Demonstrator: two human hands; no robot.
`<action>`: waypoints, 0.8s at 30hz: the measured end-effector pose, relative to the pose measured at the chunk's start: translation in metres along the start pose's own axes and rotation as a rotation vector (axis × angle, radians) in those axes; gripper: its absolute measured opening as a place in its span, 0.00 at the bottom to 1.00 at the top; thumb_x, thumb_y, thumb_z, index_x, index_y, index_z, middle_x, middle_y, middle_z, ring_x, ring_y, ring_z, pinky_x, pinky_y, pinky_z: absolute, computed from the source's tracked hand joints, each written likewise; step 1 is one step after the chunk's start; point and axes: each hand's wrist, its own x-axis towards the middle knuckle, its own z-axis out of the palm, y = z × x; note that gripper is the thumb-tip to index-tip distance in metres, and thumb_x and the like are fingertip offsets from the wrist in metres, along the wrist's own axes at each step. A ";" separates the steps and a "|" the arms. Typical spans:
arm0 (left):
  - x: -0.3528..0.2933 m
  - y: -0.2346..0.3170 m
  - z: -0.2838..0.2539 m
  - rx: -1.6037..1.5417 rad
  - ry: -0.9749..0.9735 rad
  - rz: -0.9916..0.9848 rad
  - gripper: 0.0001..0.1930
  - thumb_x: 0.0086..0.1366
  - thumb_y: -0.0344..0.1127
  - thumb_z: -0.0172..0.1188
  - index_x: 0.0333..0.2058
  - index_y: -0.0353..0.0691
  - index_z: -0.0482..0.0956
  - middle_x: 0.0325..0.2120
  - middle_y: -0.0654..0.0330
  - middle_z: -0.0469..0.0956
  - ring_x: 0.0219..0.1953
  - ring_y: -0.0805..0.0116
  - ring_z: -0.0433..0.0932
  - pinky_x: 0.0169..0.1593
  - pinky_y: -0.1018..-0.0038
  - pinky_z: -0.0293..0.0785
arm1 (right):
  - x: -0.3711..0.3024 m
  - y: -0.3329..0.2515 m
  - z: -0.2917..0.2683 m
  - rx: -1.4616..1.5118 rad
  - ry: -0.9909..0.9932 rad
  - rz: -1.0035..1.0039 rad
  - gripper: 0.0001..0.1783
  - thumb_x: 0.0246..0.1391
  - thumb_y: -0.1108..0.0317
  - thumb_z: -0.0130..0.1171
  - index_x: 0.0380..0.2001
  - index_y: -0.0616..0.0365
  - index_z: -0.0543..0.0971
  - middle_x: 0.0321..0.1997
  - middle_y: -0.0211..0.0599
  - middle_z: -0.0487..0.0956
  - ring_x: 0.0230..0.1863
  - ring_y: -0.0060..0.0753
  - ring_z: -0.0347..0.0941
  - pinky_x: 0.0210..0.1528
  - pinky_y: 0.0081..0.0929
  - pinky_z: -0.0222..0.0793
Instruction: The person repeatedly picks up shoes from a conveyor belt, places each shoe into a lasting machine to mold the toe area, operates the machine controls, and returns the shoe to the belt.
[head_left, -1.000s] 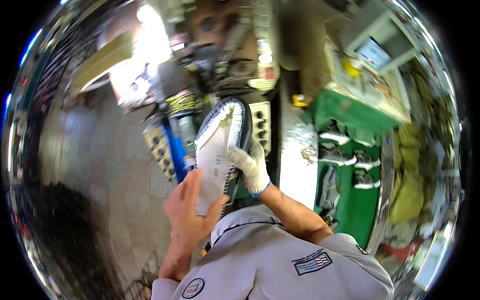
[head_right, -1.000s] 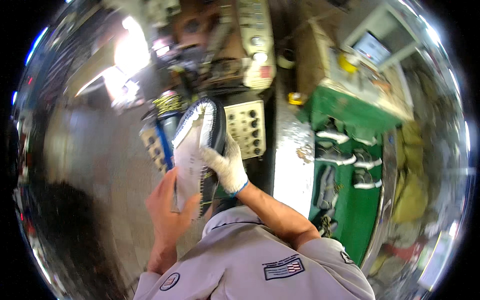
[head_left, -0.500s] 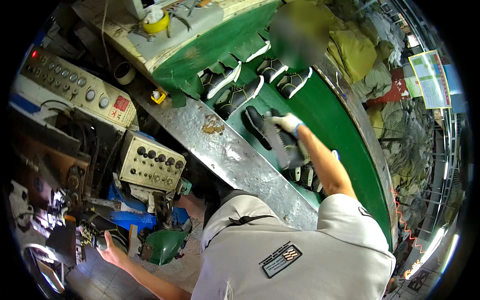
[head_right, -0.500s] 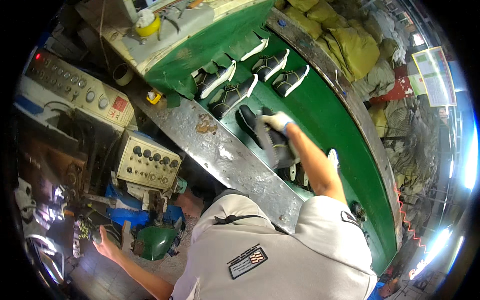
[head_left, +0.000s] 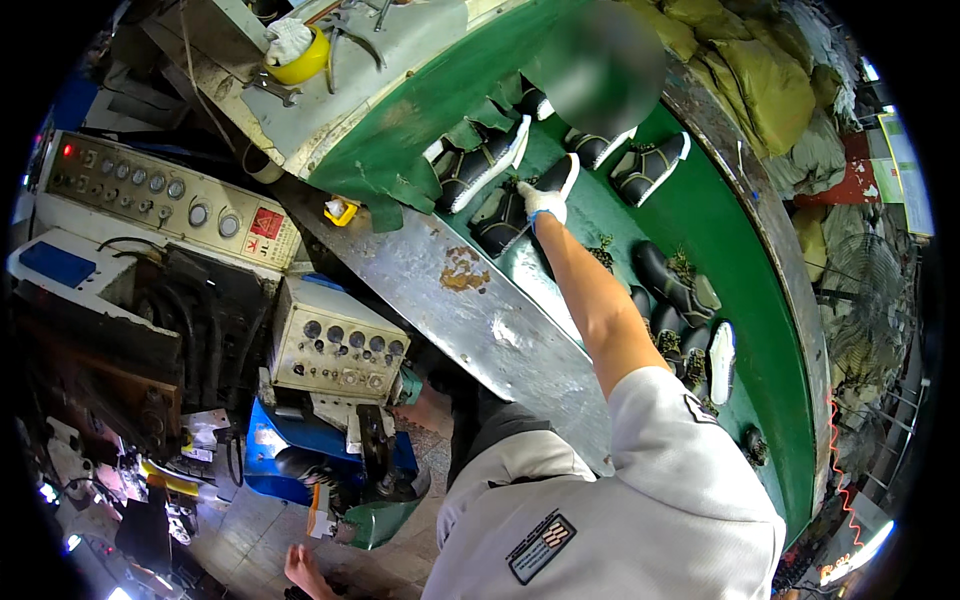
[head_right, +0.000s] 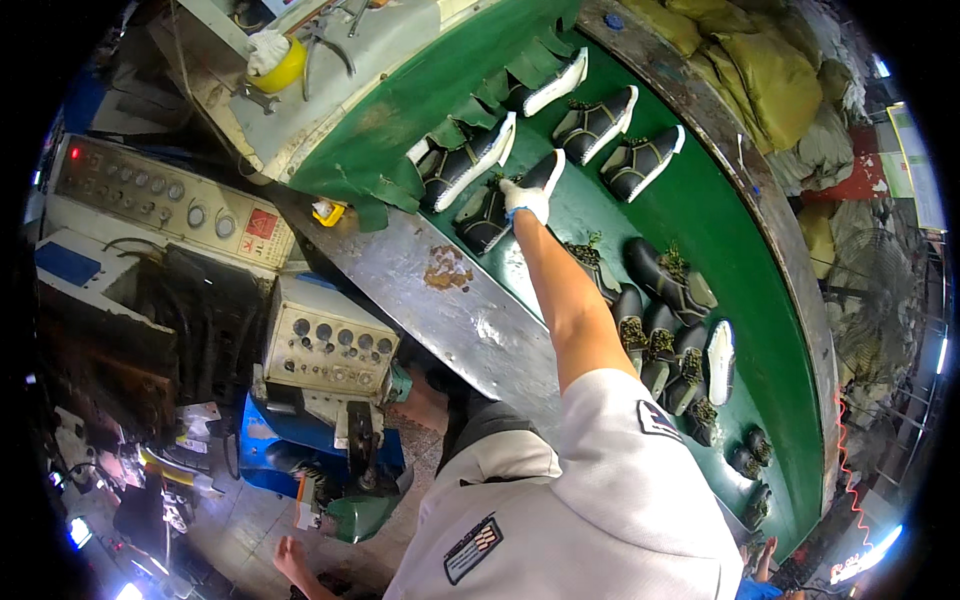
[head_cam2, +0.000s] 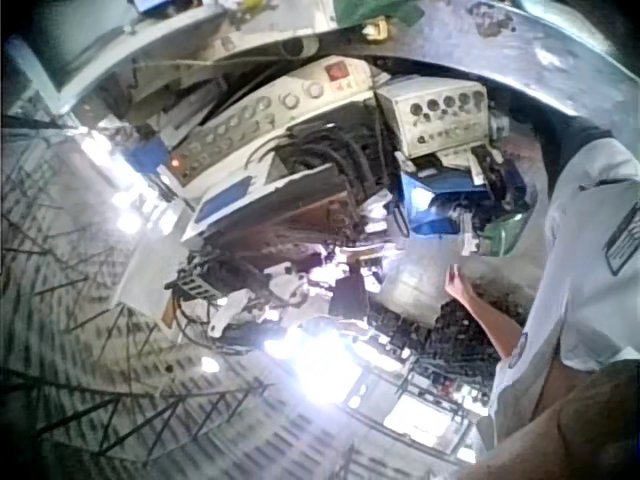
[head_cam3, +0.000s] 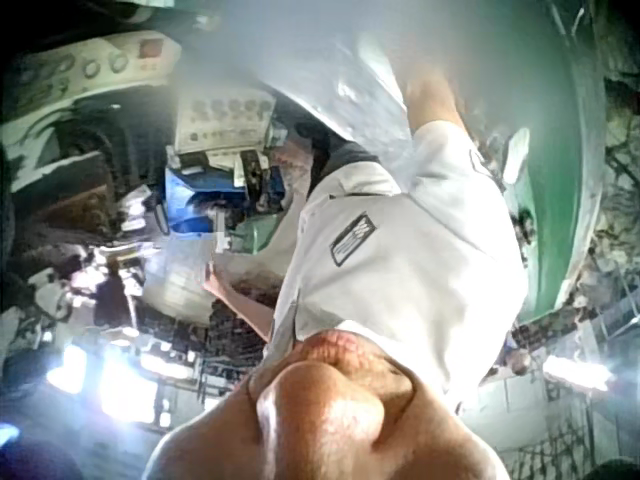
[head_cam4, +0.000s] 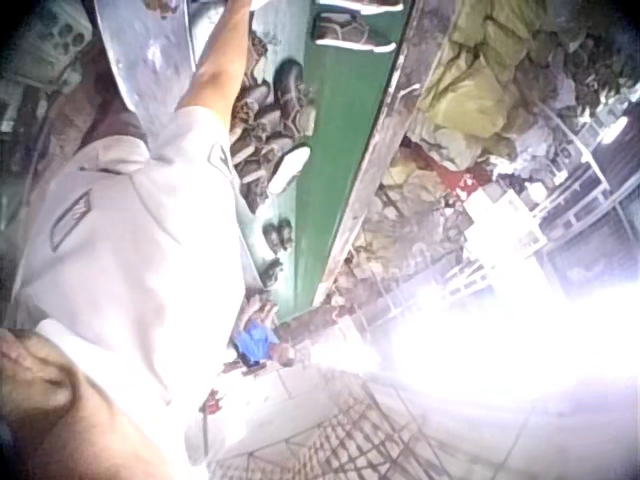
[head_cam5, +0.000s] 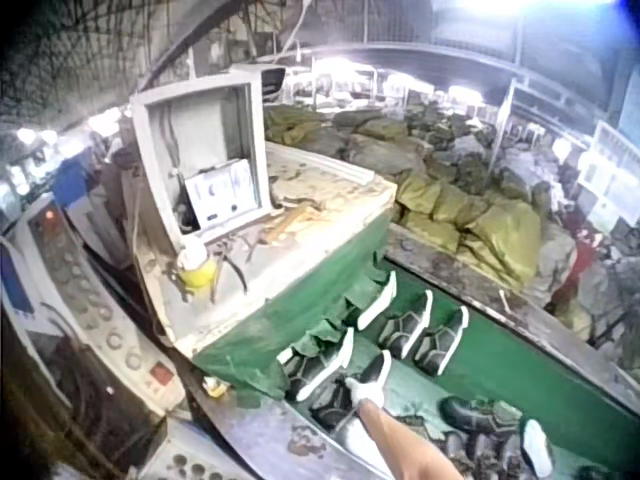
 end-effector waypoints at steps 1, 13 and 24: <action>-0.012 -0.012 -0.008 -0.025 0.058 -0.054 0.14 0.64 0.39 0.64 0.38 0.30 0.80 0.32 0.54 0.79 0.31 0.62 0.78 0.33 0.68 0.74 | 0.008 0.001 0.007 0.167 0.025 0.065 0.39 0.40 0.42 0.73 0.45 0.67 0.83 0.47 0.53 0.84 0.50 0.48 0.82 0.54 0.37 0.75; -0.002 0.069 0.038 -0.239 0.064 0.259 0.11 0.69 0.35 0.61 0.37 0.30 0.80 0.27 0.68 0.74 0.29 0.78 0.69 0.32 0.79 0.66 | -0.087 0.018 -0.040 1.248 -1.195 -0.183 0.32 0.52 0.65 0.70 0.58 0.70 0.73 0.57 0.46 0.79 0.55 0.43 0.77 0.63 0.41 0.71; 0.041 0.234 0.091 -0.951 -0.556 0.156 0.20 0.71 0.40 0.60 0.52 0.29 0.77 0.37 0.55 0.83 0.36 0.65 0.83 0.43 0.69 0.82 | -0.483 -0.012 -0.018 0.604 -1.696 0.471 0.27 0.66 0.48 0.54 0.56 0.59 0.76 0.46 0.44 0.83 0.39 0.40 0.82 0.48 0.38 0.81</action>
